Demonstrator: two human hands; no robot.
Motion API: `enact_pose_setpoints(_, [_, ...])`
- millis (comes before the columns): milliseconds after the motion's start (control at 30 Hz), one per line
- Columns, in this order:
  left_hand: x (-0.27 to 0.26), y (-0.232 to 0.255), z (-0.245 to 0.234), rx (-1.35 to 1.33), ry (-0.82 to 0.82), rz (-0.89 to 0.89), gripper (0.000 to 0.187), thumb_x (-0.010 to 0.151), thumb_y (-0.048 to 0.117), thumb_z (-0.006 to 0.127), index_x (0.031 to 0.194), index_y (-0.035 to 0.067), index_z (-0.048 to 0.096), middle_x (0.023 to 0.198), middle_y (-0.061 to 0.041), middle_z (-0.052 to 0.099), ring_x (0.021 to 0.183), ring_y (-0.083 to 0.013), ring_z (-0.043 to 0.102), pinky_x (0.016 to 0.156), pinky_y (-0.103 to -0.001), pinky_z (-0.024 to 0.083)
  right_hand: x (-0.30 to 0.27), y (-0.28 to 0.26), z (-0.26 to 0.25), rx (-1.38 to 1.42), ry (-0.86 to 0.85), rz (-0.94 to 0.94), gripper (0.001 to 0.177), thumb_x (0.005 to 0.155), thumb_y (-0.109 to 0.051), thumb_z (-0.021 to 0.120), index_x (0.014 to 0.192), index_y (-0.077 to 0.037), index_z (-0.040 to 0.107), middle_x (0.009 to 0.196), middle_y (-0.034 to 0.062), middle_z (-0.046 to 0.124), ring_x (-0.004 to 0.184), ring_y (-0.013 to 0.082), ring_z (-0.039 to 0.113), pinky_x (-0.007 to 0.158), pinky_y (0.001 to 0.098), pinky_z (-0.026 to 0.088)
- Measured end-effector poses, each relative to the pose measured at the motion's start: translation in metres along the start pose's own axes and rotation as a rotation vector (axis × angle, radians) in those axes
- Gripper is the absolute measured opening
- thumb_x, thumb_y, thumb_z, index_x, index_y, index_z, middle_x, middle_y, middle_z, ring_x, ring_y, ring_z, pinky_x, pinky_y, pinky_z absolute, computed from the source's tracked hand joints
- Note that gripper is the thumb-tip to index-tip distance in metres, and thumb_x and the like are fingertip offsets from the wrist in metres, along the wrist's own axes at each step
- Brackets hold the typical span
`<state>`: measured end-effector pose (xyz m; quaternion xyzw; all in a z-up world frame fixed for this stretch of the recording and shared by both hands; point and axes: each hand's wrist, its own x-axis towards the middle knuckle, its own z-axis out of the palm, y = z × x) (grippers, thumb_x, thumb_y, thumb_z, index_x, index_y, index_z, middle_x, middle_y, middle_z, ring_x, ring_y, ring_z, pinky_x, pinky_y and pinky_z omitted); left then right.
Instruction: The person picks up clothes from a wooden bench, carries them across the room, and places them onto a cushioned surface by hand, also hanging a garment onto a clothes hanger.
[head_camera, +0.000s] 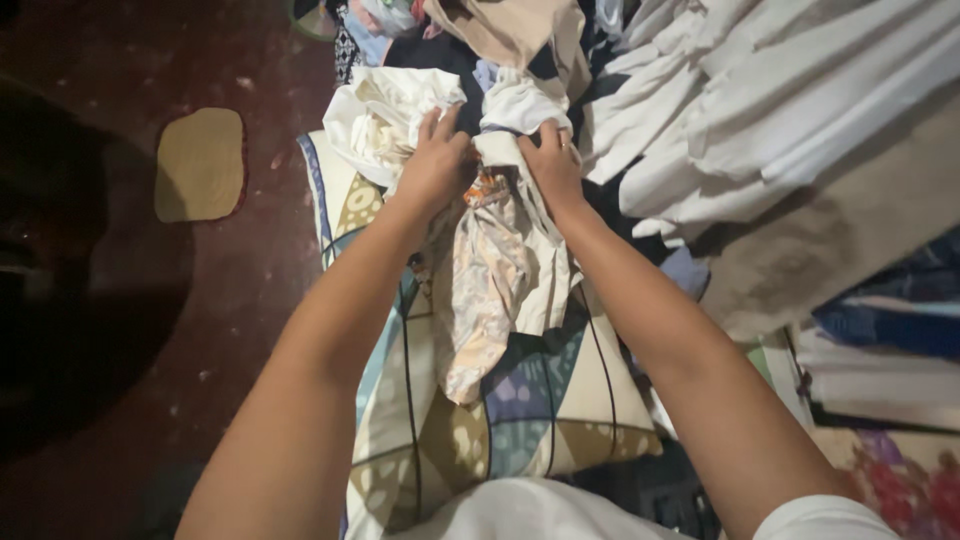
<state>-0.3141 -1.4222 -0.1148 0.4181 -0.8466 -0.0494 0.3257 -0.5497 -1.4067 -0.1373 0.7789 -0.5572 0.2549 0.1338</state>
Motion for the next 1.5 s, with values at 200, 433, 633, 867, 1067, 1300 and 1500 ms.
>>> enact_pose_setpoints(200, [0.030, -0.028, 0.027, -0.002, -0.065, -0.089, 0.035, 0.077, 0.005, 0.075, 0.110, 0.004, 0.064, 0.154, -0.027, 0.045, 0.138, -0.0562, 0.037, 0.113, -0.055, 0.040, 0.033, 0.014, 0.014, 0.072, -0.002, 0.057, 0.023, 0.095, -0.020, 0.063, 0.118, -0.019, 0.067, 0.120, 0.0149, 0.053, 0.115, 0.0398, 0.055, 0.089, 0.0458, 0.053])
enact_pose_setpoints(433, [0.011, -0.018, 0.019, 0.037, -0.056, -0.126, 0.036, 0.084, 0.013, 0.076, 0.115, 0.007, 0.059, 0.157, -0.017, 0.044, 0.147, -0.0472, 0.036, 0.104, -0.053, 0.051, 0.016, 0.012, 0.026, 0.025, -0.031, 0.048, 0.021, 0.095, -0.015, 0.060, 0.116, -0.015, 0.065, 0.118, 0.0158, 0.053, 0.112, 0.0391, 0.057, 0.089, 0.0456, 0.053])
enact_pose_setpoints(633, [-0.022, 0.010, -0.009, 0.095, -0.065, -0.118, 0.048, 0.084, 0.021, 0.075, 0.128, 0.013, 0.056, 0.159, -0.016, 0.039, 0.148, -0.0435, 0.031, 0.098, -0.058, 0.050, -0.030, -0.019, -0.045, 0.415, -0.030, -0.014, 0.047, 0.103, -0.016, 0.059, 0.148, -0.014, 0.051, 0.145, 0.0228, 0.046, 0.128, 0.0487, 0.047, 0.110, 0.0567, 0.043])
enact_pose_setpoints(867, [-0.070, 0.034, -0.022, 0.140, -0.139, -0.136, 0.072, 0.083, 0.027, 0.072, 0.147, 0.009, 0.043, 0.166, -0.023, 0.023, 0.148, -0.0511, 0.026, 0.110, -0.067, 0.031, -0.088, -0.101, -0.113, 0.232, -0.383, -0.206, 0.082, 0.078, -0.053, 0.075, 0.149, -0.026, 0.044, 0.154, 0.0269, 0.031, 0.147, 0.0539, 0.018, 0.105, 0.0849, 0.009])
enact_pose_setpoints(1067, [-0.094, 0.055, -0.024, 0.051, -0.169, -0.154, 0.093, 0.087, 0.032, 0.069, 0.163, 0.006, 0.023, 0.170, -0.018, 0.019, 0.151, -0.0525, 0.022, 0.118, -0.064, 0.031, -0.085, -0.092, -0.088, 0.102, -0.444, -0.096, 0.085, 0.079, -0.045, 0.074, 0.156, -0.030, 0.042, 0.163, 0.0215, 0.034, 0.150, 0.0502, 0.023, 0.111, 0.0788, 0.012])
enact_pose_setpoints(1300, [-0.145, 0.097, -0.059, 0.040, -0.298, -0.309, 0.095, 0.081, 0.038, 0.071, 0.160, 0.010, 0.025, 0.169, -0.020, 0.013, 0.154, -0.0448, 0.016, 0.115, -0.064, 0.029, -0.115, -0.112, -0.116, 0.274, -0.274, -0.034, 0.070, 0.083, -0.044, 0.073, 0.148, -0.025, 0.054, 0.161, 0.0230, 0.037, 0.152, 0.0471, 0.027, 0.113, 0.0748, 0.019])
enact_pose_setpoints(1500, [-0.239, 0.143, -0.117, 0.065, -0.266, -0.413, 0.085, 0.083, 0.050, 0.070, 0.154, 0.013, 0.042, 0.165, -0.018, 0.029, 0.151, -0.0392, 0.028, 0.119, -0.060, 0.029, -0.155, -0.167, -0.150, 0.410, -0.300, -0.119, 0.071, 0.083, -0.049, 0.072, 0.144, -0.017, 0.056, 0.158, 0.0191, 0.041, 0.148, 0.0454, 0.032, 0.111, 0.0752, 0.018])
